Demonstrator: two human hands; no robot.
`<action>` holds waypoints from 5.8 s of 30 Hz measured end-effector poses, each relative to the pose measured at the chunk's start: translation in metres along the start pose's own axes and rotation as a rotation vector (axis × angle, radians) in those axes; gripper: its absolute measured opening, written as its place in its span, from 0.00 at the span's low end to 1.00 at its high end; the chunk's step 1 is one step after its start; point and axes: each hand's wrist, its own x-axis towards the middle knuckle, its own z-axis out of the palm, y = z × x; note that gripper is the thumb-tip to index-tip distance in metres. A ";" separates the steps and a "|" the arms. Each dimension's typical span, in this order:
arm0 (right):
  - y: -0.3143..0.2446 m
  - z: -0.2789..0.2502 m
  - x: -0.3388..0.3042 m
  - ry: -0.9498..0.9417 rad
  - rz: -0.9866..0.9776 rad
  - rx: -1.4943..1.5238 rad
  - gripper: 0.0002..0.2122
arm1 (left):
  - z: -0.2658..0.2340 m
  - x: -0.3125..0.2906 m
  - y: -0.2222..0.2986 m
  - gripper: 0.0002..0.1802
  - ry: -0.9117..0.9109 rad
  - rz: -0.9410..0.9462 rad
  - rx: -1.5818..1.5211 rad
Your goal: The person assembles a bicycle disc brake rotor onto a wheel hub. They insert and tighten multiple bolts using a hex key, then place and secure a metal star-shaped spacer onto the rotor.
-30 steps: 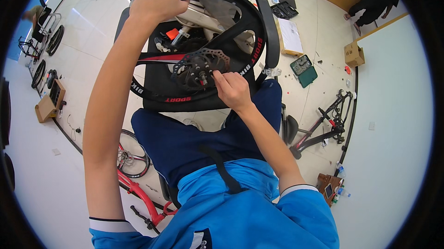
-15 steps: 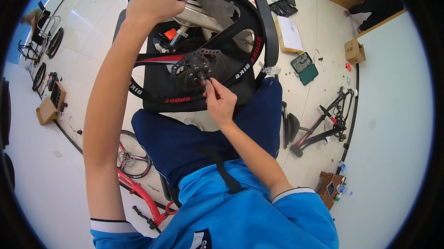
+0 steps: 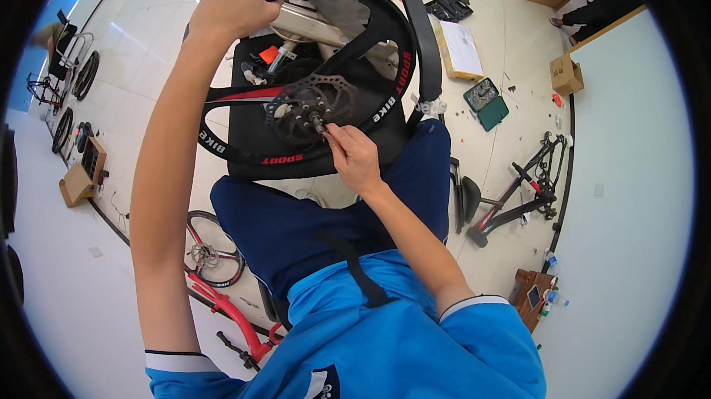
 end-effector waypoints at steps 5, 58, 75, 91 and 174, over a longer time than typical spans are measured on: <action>0.008 -0.006 0.006 -0.069 -0.140 -0.091 0.12 | 0.001 0.001 -0.002 0.20 0.017 0.032 -0.008; 0.034 -0.020 0.038 -0.265 -0.556 -0.506 0.10 | 0.007 0.007 -0.005 0.19 0.011 0.033 -0.036; 0.036 -0.010 0.027 -0.150 -0.501 -0.553 0.09 | -0.001 0.004 0.009 0.25 -0.032 -0.011 -0.063; 0.036 0.003 0.015 -0.040 -0.464 -0.599 0.13 | -0.004 0.001 0.011 0.16 -0.015 0.035 -0.109; 0.038 -0.010 0.013 -0.149 -0.288 -0.379 0.25 | -0.018 -0.026 -0.008 0.15 -0.083 -0.123 -0.113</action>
